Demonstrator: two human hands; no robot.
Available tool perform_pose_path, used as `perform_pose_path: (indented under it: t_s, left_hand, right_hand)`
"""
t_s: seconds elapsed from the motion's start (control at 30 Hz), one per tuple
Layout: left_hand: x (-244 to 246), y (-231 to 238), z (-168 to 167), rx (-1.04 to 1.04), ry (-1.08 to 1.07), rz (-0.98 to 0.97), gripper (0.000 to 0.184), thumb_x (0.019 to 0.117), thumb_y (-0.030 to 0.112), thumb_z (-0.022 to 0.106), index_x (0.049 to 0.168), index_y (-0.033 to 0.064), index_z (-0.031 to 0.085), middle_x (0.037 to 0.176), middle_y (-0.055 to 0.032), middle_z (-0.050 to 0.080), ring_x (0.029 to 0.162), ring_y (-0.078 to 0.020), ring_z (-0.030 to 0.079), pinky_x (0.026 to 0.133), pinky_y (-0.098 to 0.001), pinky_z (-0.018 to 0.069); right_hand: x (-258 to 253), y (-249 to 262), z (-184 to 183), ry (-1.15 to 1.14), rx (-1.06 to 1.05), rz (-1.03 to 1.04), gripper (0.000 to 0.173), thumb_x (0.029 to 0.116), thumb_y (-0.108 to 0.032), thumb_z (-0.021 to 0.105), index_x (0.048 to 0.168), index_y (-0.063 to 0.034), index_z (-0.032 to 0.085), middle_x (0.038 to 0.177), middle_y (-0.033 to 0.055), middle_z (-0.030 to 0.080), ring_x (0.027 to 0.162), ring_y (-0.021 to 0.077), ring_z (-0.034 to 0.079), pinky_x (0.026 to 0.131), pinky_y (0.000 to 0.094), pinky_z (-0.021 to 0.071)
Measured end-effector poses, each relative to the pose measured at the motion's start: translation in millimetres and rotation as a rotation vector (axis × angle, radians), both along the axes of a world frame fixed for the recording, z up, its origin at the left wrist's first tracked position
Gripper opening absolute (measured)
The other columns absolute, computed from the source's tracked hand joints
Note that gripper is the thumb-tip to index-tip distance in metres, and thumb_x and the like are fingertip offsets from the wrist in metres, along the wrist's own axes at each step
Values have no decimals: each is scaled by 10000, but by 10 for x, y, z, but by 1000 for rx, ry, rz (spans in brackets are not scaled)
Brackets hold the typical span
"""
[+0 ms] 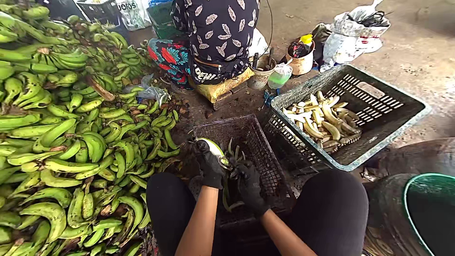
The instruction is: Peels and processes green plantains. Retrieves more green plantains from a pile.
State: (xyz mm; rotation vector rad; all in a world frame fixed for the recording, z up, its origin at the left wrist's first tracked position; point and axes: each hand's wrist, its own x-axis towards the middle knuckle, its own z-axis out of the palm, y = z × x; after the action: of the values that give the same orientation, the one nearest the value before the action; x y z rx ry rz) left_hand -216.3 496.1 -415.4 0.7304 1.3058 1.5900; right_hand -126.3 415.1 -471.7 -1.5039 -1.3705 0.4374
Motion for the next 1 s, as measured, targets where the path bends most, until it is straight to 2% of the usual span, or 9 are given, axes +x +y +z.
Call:
perform_pose_path:
  t_s: [0.27, 0.33, 0.43, 0.5, 0.63, 0.77, 0.83, 0.9, 1.0]
  left_hand:
    - [-296, -135, 140, -111, 396, -749, 439, 1081, 193, 391, 1423, -66, 487, 1365, -205, 571, 1231, -164, 555, 1072, -320, 431]
    - [-312, -62, 59, -134, 95, -570, 416, 1107, 190, 339, 1422, -41, 482, 1265, -156, 619, 1101, -133, 613, 972, -293, 502]
    - [-182, 101, 64, -200, -541, -179, 438, 1121, 386, 256, 1018, 68, 540, 697, -55, 606, 559, -138, 615, 512, -284, 551]
    - [-169, 116, 97, -246, -673, -167, 456, 1116, 414, 241, 925, 91, 499, 627, -29, 563, 505, -123, 588, 474, -260, 531]
    - [-180, -108, 185, -269, 53, -419, 380, 1126, 186, 292, 1245, -41, 572, 963, -94, 600, 806, -97, 581, 748, -243, 503]
    - [-255, -99, 131, -176, 310, -496, 384, 1115, 210, 349, 1260, -55, 586, 1041, -131, 640, 891, -101, 619, 826, -259, 526]
    - [-289, -156, 140, -186, 199, -540, 395, 1110, 229, 352, 1296, -46, 568, 1037, -117, 665, 864, -96, 635, 798, -252, 541]
    - [-284, -32, 140, -222, -90, -468, 386, 1123, 271, 310, 1197, 10, 584, 803, -65, 659, 612, -101, 621, 540, -240, 539]
    - [-322, 57, 118, -253, -538, -408, 414, 1122, 312, 261, 1027, 57, 573, 690, -45, 619, 534, -112, 615, 465, -246, 535]
  right_hand:
    - [634, 716, 426, -164, -497, 197, 372, 1060, -265, 468, 1338, -119, 666, 1288, 208, 648, 1202, 361, 612, 1060, 584, 414]
    - [528, 560, 252, -81, -327, 138, 378, 1030, -224, 482, 1327, -103, 682, 1247, 207, 669, 1134, 349, 652, 996, 560, 491]
    - [125, 122, 77, -55, -30, 79, 315, 976, -204, 553, 1185, -112, 770, 1130, 206, 696, 1026, 391, 663, 896, 625, 491]
    - [34, 88, 43, -166, 78, 15, 301, 966, -289, 561, 1089, -160, 804, 1093, 184, 710, 1016, 409, 662, 901, 652, 462]
    - [253, 370, 416, -342, -118, 91, 295, 953, -199, 568, 1137, -135, 789, 1171, 247, 693, 1090, 508, 634, 969, 718, 403]
    - [364, 592, 598, -344, -443, 157, 368, 1046, -265, 467, 1314, -175, 702, 1277, 241, 650, 1157, 453, 621, 999, 654, 415]
    - [516, 666, 485, -197, -540, 150, 395, 1073, -273, 428, 1383, -158, 643, 1309, 207, 652, 1196, 373, 631, 1033, 578, 454]
    - [541, 594, 373, -99, -417, 156, 405, 1058, -244, 428, 1390, -138, 637, 1288, 201, 652, 1170, 349, 640, 1014, 551, 486]
    - [245, 122, 190, -153, -56, 185, 336, 1007, -278, 518, 1202, -157, 763, 1116, 188, 705, 1015, 370, 677, 877, 595, 524]
